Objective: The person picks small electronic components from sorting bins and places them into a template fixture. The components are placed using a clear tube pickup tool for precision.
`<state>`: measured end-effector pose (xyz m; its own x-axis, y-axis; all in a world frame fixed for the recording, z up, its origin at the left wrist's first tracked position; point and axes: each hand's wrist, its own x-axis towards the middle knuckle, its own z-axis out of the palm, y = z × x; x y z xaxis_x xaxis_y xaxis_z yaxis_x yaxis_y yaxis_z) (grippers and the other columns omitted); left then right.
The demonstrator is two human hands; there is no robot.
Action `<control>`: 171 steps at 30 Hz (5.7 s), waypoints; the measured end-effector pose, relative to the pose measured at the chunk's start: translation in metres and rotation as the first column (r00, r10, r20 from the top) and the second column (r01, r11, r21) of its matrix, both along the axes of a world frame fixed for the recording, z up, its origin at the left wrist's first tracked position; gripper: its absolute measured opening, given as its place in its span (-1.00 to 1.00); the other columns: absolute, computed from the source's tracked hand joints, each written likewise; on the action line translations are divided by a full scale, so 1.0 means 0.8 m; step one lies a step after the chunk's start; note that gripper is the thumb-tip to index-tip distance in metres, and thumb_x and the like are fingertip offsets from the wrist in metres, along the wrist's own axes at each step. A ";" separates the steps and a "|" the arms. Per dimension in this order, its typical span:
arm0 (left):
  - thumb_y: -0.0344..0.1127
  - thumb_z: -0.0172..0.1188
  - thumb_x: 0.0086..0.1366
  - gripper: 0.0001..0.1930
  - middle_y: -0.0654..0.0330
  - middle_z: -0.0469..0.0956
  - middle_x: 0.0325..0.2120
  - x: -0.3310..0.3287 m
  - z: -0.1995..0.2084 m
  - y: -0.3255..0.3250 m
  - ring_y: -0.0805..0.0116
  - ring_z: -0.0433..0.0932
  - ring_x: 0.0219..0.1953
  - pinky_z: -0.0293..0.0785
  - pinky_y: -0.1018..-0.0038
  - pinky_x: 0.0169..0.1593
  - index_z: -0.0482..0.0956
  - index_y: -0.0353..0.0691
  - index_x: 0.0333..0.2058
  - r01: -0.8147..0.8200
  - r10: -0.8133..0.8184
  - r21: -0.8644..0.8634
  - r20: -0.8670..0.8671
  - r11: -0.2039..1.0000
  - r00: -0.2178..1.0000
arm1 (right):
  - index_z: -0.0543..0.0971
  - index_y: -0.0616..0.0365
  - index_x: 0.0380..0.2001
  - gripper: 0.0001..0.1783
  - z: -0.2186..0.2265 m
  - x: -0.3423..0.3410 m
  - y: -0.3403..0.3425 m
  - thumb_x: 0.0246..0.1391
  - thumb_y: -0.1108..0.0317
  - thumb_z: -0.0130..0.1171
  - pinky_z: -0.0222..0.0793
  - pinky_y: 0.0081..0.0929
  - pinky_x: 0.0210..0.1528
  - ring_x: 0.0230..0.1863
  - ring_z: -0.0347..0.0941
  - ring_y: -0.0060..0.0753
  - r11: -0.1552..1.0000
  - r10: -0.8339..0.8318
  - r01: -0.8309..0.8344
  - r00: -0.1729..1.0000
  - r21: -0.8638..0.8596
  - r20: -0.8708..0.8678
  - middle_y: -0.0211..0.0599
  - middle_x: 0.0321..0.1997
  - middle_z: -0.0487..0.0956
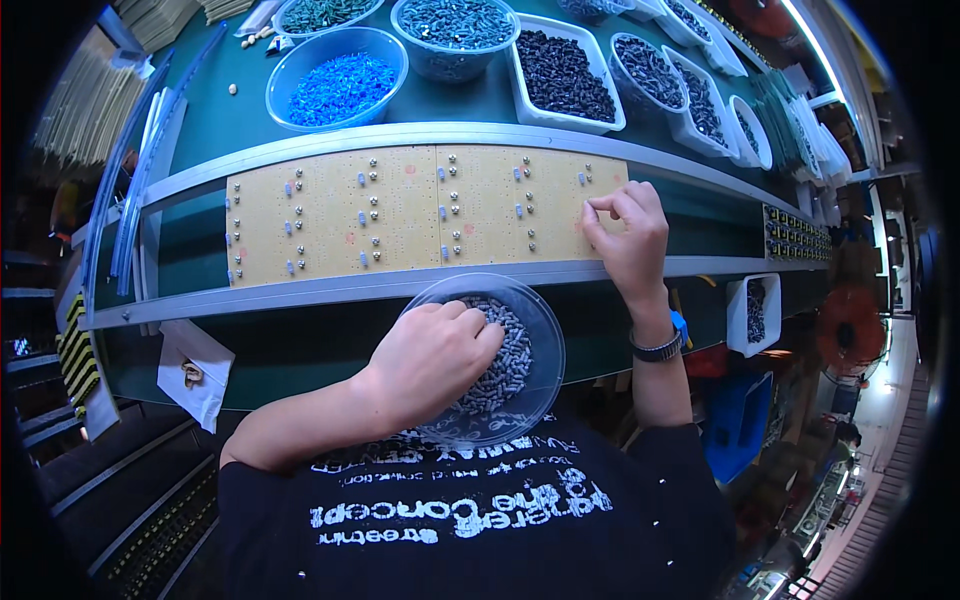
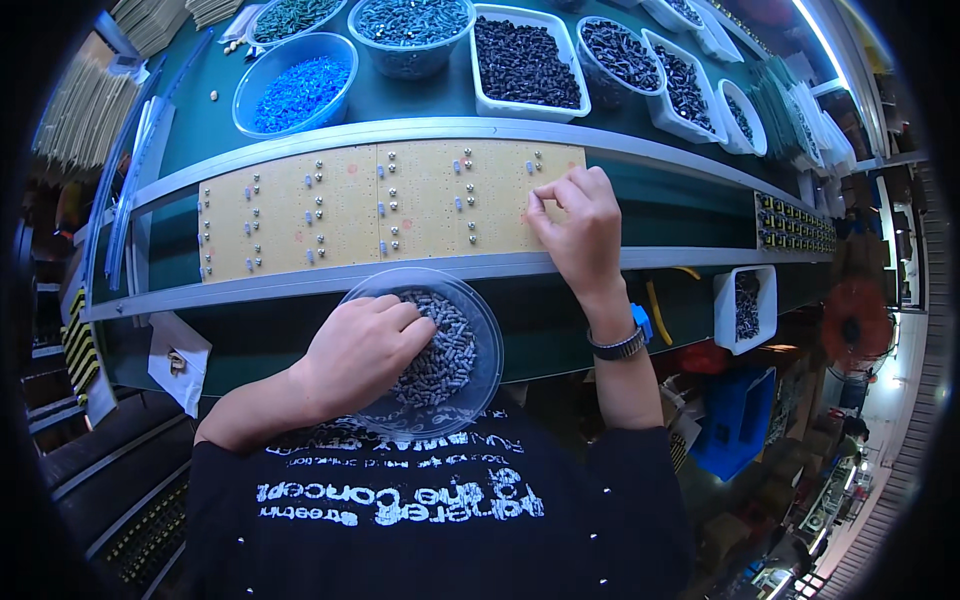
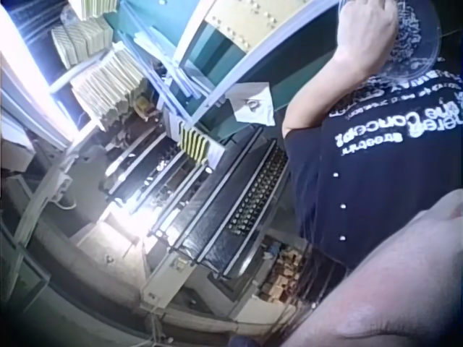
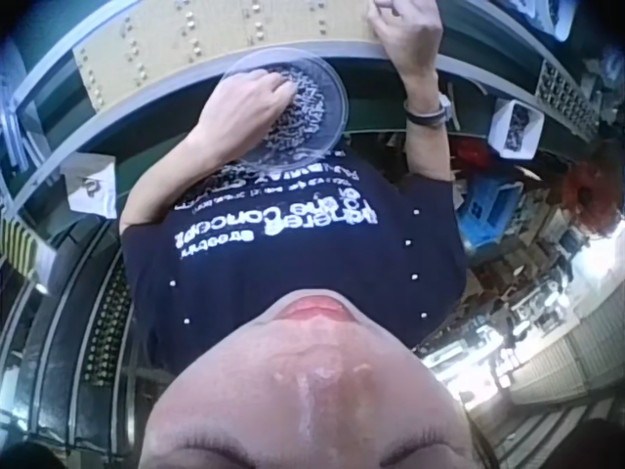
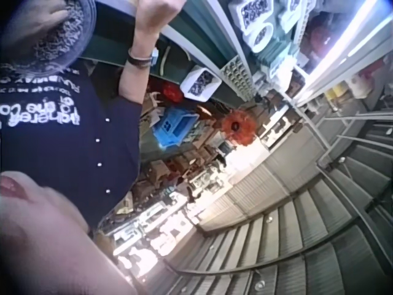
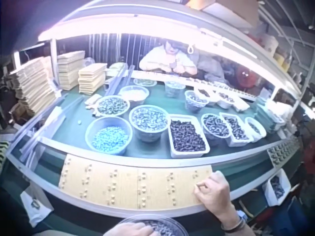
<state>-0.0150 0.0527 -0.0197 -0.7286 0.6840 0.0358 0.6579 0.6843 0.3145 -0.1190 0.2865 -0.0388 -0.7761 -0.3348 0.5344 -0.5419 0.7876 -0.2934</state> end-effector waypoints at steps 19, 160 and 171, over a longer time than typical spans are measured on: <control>-0.44 0.05 0.09 -0.96 0.12 0.45 -0.53 0.001 0.002 -0.003 0.27 0.48 -0.51 0.43 0.45 -0.40 0.41 -0.26 -0.47 0.055 -0.055 0.041 0.002 0.998 0.999 | 0.61 0.26 -0.52 -0.97 0.032 -0.023 0.023 -0.12 0.53 0.22 0.32 -0.53 -0.26 -0.41 0.32 -0.41 0.920 0.297 -0.326 0.942 0.218 0.156 -0.33 -0.44 0.54; -0.25 0.13 0.17 -0.64 0.06 0.50 -0.28 0.093 -0.087 -0.024 0.25 0.45 -0.31 0.40 0.43 -0.14 0.44 -0.35 -0.11 -0.486 0.617 0.849 0.271 0.210 0.739 | 0.61 0.12 -0.29 -0.82 0.012 0.049 -0.099 -0.04 0.45 0.23 0.23 -0.60 -0.57 -0.65 0.28 -0.56 0.415 0.858 -0.881 0.462 -0.227 -0.224 -0.46 -0.63 0.46; -0.43 0.17 -0.06 -0.66 0.11 0.55 -0.33 0.075 -0.114 -0.027 0.17 0.50 -0.40 0.41 0.40 -0.27 0.52 -0.24 -0.21 -0.476 0.624 0.519 -0.148 0.709 0.768 | 0.60 0.12 -0.44 -0.96 0.005 0.035 -0.076 -0.03 0.44 0.22 0.21 -0.60 -0.63 -0.68 0.29 -0.52 0.342 0.885 -0.825 0.444 -0.450 -0.142 -0.41 -0.67 0.48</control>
<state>0.0450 0.0310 -0.1106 -0.8697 0.0192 0.4932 0.3139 0.7926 0.5227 -0.0909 0.2254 -0.0350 -0.2550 -0.6321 0.7317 -0.7875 -0.3034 -0.5365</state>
